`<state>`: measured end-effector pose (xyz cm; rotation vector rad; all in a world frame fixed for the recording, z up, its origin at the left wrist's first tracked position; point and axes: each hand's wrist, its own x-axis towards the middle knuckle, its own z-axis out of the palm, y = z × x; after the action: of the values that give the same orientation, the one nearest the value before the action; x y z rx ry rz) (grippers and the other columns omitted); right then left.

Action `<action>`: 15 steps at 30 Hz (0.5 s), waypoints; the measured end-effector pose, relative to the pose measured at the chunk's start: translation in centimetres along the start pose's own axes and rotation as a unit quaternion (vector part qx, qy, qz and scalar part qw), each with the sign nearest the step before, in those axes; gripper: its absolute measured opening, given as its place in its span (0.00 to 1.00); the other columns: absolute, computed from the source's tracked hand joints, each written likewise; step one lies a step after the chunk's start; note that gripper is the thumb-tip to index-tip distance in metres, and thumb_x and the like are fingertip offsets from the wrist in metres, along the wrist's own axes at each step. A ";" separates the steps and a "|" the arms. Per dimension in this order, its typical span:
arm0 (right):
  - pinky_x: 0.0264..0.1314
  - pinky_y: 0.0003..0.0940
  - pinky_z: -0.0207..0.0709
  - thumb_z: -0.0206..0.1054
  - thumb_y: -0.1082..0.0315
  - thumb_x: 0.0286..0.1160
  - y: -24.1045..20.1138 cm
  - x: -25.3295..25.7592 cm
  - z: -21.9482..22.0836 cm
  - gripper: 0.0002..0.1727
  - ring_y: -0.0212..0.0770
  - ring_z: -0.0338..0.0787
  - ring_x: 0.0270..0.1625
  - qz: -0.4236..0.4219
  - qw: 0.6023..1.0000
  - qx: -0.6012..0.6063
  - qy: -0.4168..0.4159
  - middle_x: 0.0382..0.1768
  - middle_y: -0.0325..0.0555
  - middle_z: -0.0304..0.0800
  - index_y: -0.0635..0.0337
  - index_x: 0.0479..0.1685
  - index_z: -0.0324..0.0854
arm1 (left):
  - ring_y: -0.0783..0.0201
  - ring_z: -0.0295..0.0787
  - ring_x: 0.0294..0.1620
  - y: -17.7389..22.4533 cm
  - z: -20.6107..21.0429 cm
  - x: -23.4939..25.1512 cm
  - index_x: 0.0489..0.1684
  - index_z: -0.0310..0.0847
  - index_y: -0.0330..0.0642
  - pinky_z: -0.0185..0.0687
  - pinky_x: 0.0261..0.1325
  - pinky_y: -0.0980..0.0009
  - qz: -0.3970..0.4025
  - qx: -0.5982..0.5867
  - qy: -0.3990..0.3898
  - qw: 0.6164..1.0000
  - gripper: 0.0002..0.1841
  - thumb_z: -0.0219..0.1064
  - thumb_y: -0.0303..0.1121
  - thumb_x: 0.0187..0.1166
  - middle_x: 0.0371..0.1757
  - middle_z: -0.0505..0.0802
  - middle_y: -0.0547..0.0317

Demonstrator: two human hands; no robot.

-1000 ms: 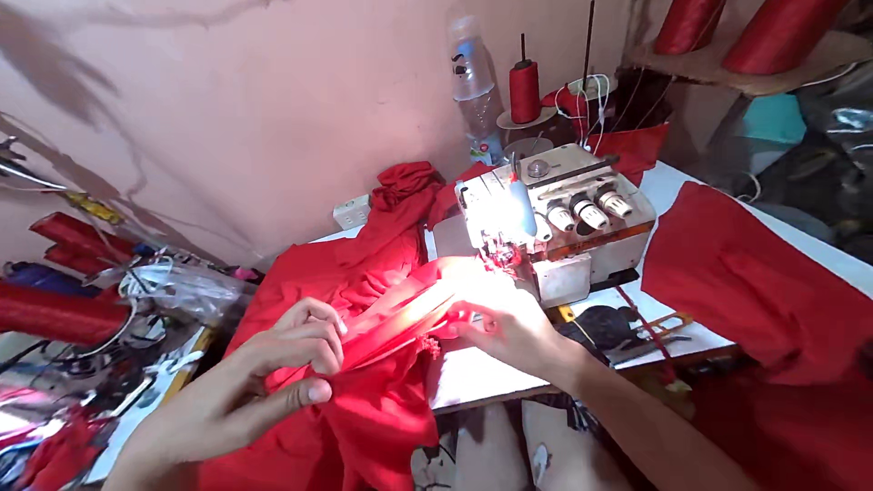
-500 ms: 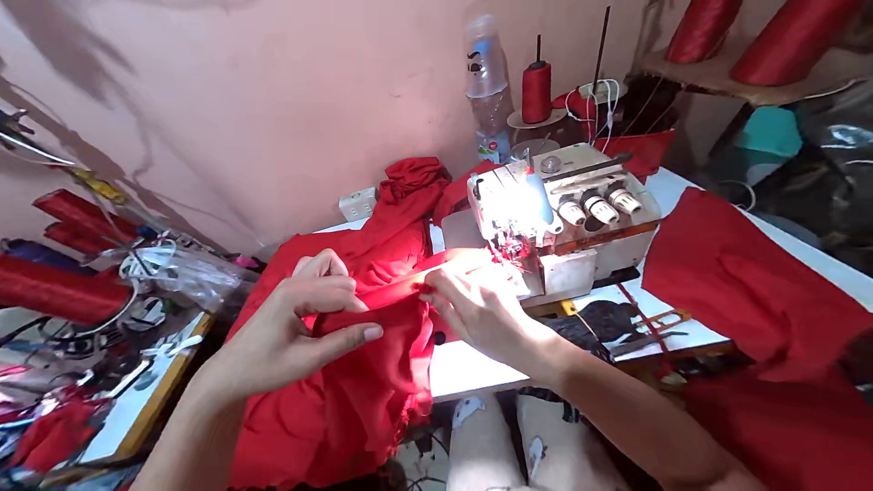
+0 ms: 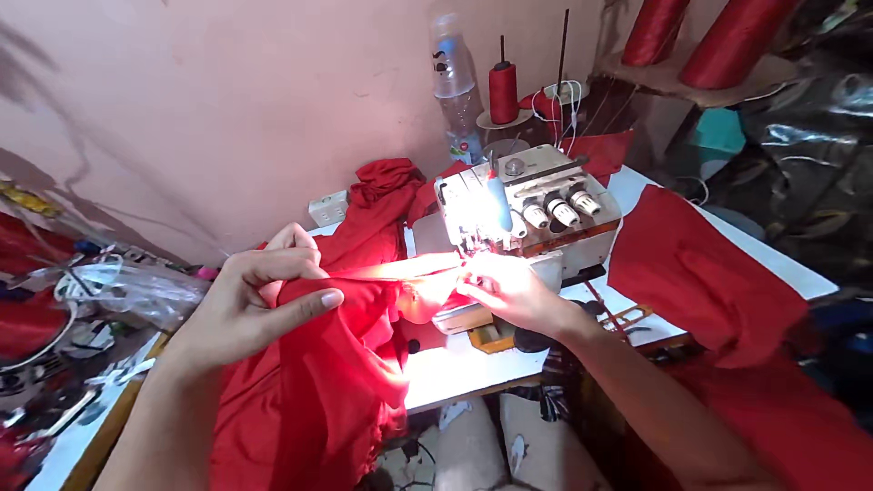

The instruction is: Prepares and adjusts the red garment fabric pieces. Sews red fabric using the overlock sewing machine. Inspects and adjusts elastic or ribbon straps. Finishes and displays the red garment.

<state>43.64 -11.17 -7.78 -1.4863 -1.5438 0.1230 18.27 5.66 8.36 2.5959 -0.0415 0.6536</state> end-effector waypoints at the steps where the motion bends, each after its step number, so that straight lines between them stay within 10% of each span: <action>1: 0.43 0.46 0.80 0.66 0.61 0.79 -0.1 0.2 0.3 0.14 0.45 0.87 0.36 -0.008 1.000 0.016 0.014 0.36 0.51 0.90 0.63 0.43 0.91 | 0.85 0.80 0.42 -0.1 -0.2 -0.2 0.24 0.88 0.65 0.71 0.48 0.87 -0.009 0.002 0.003 1.000 0.08 0.73 0.48 0.72 0.28 0.85 0.86; 15: 0.37 0.18 0.77 0.72 0.65 0.71 -0.7 1.3 2.8 0.08 0.23 0.81 0.32 -0.006 0.978 0.156 0.137 0.33 0.40 0.86 0.62 0.34 0.89 | 0.85 0.79 0.40 -2.7 -1.8 -2.1 0.18 0.86 0.66 0.69 0.47 0.87 -0.056 -0.024 0.017 0.998 0.12 0.72 0.52 0.72 0.26 0.84 0.86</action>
<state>41.50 -8.85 -8.14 -1.1914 -1.2466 0.1408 16.01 8.71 7.62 2.5194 0.0960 0.6480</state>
